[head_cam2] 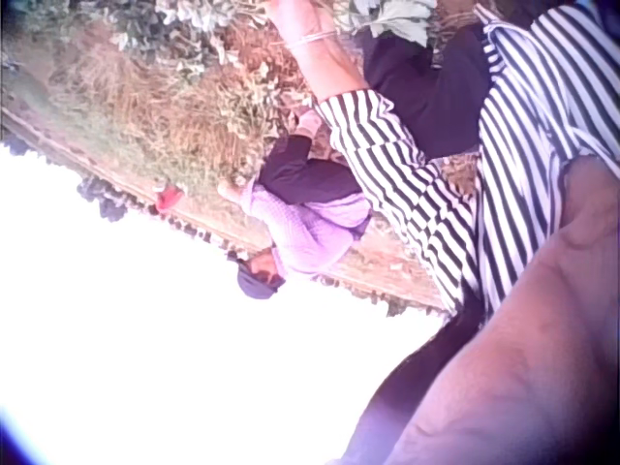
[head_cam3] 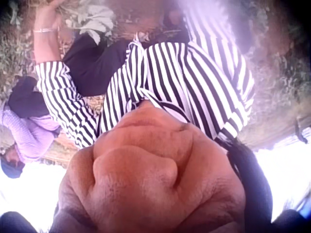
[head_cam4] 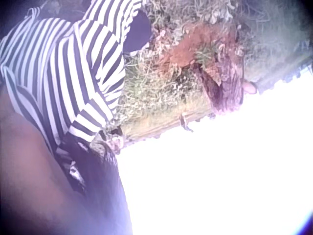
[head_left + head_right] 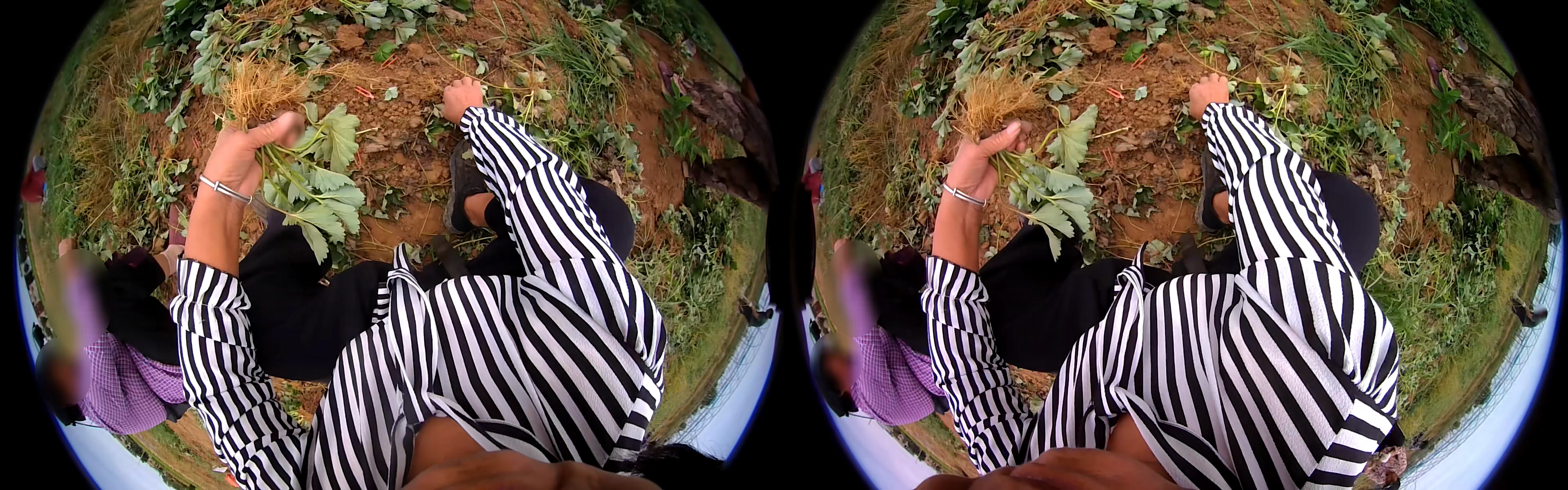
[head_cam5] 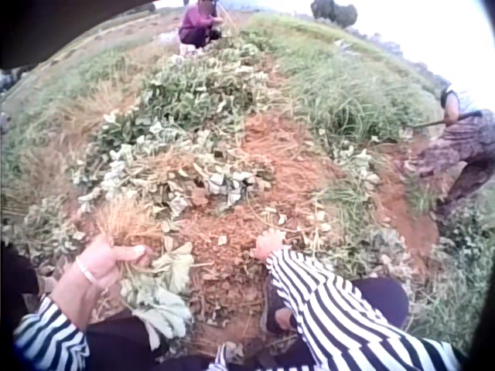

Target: The person sits on the ground and repeatedly picks up leafy green plants, aligns them, and ties them into bundles using a thin string. The person places each completed bundle on the ground nearby.

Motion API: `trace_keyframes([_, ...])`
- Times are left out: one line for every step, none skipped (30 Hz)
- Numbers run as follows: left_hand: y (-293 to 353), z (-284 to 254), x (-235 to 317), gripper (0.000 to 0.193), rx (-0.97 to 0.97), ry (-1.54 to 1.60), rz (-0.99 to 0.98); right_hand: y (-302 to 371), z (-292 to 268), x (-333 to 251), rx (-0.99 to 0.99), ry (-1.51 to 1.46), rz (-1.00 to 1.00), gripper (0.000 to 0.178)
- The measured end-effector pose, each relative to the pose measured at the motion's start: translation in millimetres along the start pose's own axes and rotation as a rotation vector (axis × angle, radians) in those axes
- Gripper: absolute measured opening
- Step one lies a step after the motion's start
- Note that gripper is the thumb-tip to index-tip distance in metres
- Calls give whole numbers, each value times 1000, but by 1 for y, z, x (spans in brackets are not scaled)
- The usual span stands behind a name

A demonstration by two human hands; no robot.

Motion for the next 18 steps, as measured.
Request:
trace_keyframes([-4, -7, -6, 30, 19, -4, -19, 1, 1, 2, 12, -2, 0, 17])
trace_keyframes([-7, -13, -11, 30, 39, -9, -39, 0, 1, 4, 15, -28, -11, 17])
trace_keyframes([-11, -19, -17, 30, 58, -13, -59, -2, 1, 6, 16, -53, -23, 17])
trace_keyframes([-13, -9, -14, 29, 72, -19, -86, -3, 2, 16, -22, -78, -35, 17])
trace_keyframes([-10, -13, -12, 29, 59, -49, -114, -16, -11, 15, -95, -94, -74, 17])
trace_keyframes([-10, -20, -12, 28, 45, -80, -144, -27, -28, 14, -96, -152, -106, 18])
trace_keyframes([-12, -24, -13, 28, 19, -103, -171, -38, -44, 17, -98, -198, -129, 19])
trace_keyframes([-12, -21, -9, 27, 15, -148, -109, -47, -64, 22, -102, -315, -127, 20])
trace_keyframes([-9, -18, -6, 25, 14, -142, -70, -53, -83, 27, -106, -435, -126, 22])
trace_keyframes([-3, -14, -1, 23, 24, -130, -27, -45, -130, 15, 68, -442, -439, 20])
trace_keyframes([-1, -9, 4, 21, 15, -121, 16, -52, -123, 36, -219, -1013, -61, 17])
trace_keyframes([-5, -7, 6, 21, -45, -80, 20, -42, -128, 50, -186, -618, -138, 18])
trace_keyframes([-6, -8, 8, 21, -18, -96, 17, -28, -134, 64, -154, -231, -211, 19])
trace_keyframes([-7, -9, 11, 21, 7, -112, 12, -26, -137, 68, -90, -49, -170, 19])
trace_keyframes([-6, -9, 12, 21, 31, -128, 8, -25, -143, 73, -35, 138, -126, 20])
trace_keyframes([-5, -10, 12, 21, 51, -91, 20, -24, -146, 74, -7, -1, -73, 19])
trace_keyframes([-5, -10, 12, 22, 54, -83, 34, -18, -156, 68, 15, -129, -34, 18])
trace_keyframes([-9, -8, 14, 22, 56, -74, 47, -15, -177, 64, 40, -256, -145, 19])
Point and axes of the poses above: each hand's wrist, its own y-axis away from the middle knuckle, its own z-axis out of the palm, x = y × z, the point moved 5 cm from there along -y, towards the middle knuckle, and after that the axes turned 1 degree about -y, right-handed, at the moved point
